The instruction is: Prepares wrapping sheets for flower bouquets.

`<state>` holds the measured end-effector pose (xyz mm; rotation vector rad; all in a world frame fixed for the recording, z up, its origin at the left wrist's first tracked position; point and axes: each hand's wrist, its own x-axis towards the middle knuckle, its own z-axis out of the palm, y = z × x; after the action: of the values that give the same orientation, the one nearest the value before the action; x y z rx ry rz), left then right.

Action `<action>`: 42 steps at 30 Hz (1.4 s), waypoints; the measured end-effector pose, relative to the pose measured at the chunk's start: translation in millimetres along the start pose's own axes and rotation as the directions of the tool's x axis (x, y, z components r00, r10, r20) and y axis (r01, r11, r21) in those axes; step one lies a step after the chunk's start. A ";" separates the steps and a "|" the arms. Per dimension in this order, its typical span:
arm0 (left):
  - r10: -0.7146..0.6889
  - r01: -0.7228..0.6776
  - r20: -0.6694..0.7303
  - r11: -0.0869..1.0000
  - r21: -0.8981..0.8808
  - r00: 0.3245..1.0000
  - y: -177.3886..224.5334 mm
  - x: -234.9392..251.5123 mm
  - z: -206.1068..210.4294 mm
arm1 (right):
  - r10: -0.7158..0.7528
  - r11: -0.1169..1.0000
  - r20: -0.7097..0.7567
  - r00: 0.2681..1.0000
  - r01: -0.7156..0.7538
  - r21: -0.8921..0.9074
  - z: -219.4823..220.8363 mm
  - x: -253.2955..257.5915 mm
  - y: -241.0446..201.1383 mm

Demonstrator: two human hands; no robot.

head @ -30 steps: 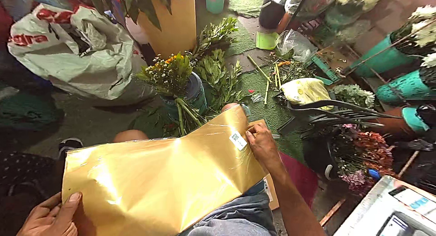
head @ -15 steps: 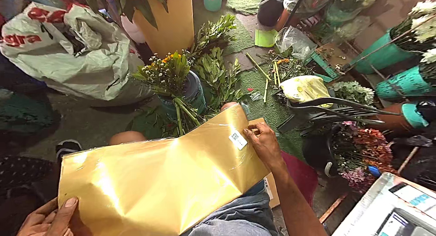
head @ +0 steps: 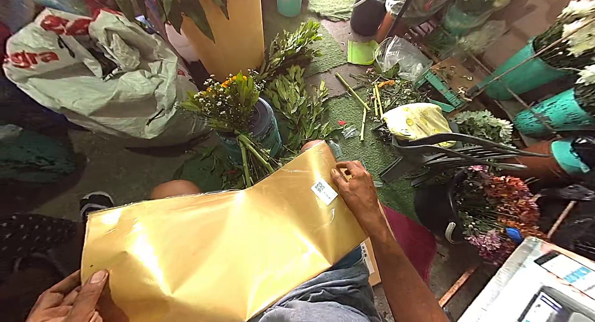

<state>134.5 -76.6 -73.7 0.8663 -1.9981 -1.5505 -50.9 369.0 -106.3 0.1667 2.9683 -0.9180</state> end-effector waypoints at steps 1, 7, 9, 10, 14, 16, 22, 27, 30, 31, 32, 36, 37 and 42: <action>0.000 0.000 0.000 1.000 0.013 1.000 -0.5 0.1 -0.7 | -0.020 0.999 -0.009 1.000 0.020 0.025 0.9 4.2 0.2; -0.006 0.006 -0.012 1.000 0.014 1.000 2.0 -1.1 3.1 | 0.060 0.992 0.101 0.993 -0.049 -0.112 -5.1 21.9 -28.8; -0.002 0.002 -0.018 1.000 -0.002 1.000 -0.2 -1.2 4.7 | 0.078 0.985 0.135 0.988 -0.055 -0.162 -6.1 22.7 -38.6; -0.001 0.001 -0.019 1.000 -0.003 1.000 -0.8 -1.1 5.0 | 0.088 0.980 0.141 0.986 -0.061 -0.187 -6.1 22.8 -43.1; 0.002 -0.002 -0.032 1.000 0.000 1.000 0.4 -2.4 3.9 | 0.091 0.968 0.124 0.988 -0.059 -0.242 -3.0 23.2 -51.2; -0.004 0.004 -0.036 1.000 0.000 0.999 1.6 -2.5 3.5 | 0.079 0.966 0.089 0.993 -0.055 -0.253 0.9 23.0 -48.4; -0.013 0.013 -0.038 1.000 -0.003 0.999 -0.6 -2.1 3.8 | 0.016 0.965 0.003 1.000 -0.014 -0.263 8.4 17.6 -38.2; -0.002 0.003 -0.041 1.000 0.005 0.999 -0.8 -1.1 1.9 | -0.011 0.973 -0.039 0.999 0.002 -0.232 13.0 20.7 -25.5; -0.004 0.004 -0.078 1.000 -0.004 0.997 -2.0 -1.2 -0.5 | -0.017 0.982 -0.098 0.995 -0.002 -0.191 15.6 24.3 -12.9; -0.002 0.001 -0.081 1.000 -0.006 0.997 -2.7 -1.0 -0.9 | 0.002 0.985 -0.102 0.995 -0.019 -0.171 15.9 25.5 -11.2; 0.007 -0.008 -0.081 1.000 -0.017 0.997 -3.9 -0.5 -1.3 | 0.026 0.988 -0.104 0.994 -0.042 -0.151 16.0 26.6 -10.6; 0.075 -0.080 -0.102 0.996 -0.048 0.992 1.4 -0.2 0.4 | 0.082 0.989 -0.154 0.985 -0.099 -0.109 18.4 35.6 2.2; 0.077 -0.082 -0.110 0.996 -0.047 0.991 10.9 -1.9 1.1 | 0.110 0.989 -0.156 0.982 -0.123 -0.080 15.8 38.2 11.1; 0.103 -0.097 -0.122 0.994 0.059 0.987 15.8 -4.1 -3.5 | 0.159 0.987 -0.226 0.961 -0.150 0.054 1.3 41.2 15.2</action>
<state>136.7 -73.4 -57.5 0.8482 -1.9691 -1.3606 -90.1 384.6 -118.4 0.5333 3.0882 -0.9960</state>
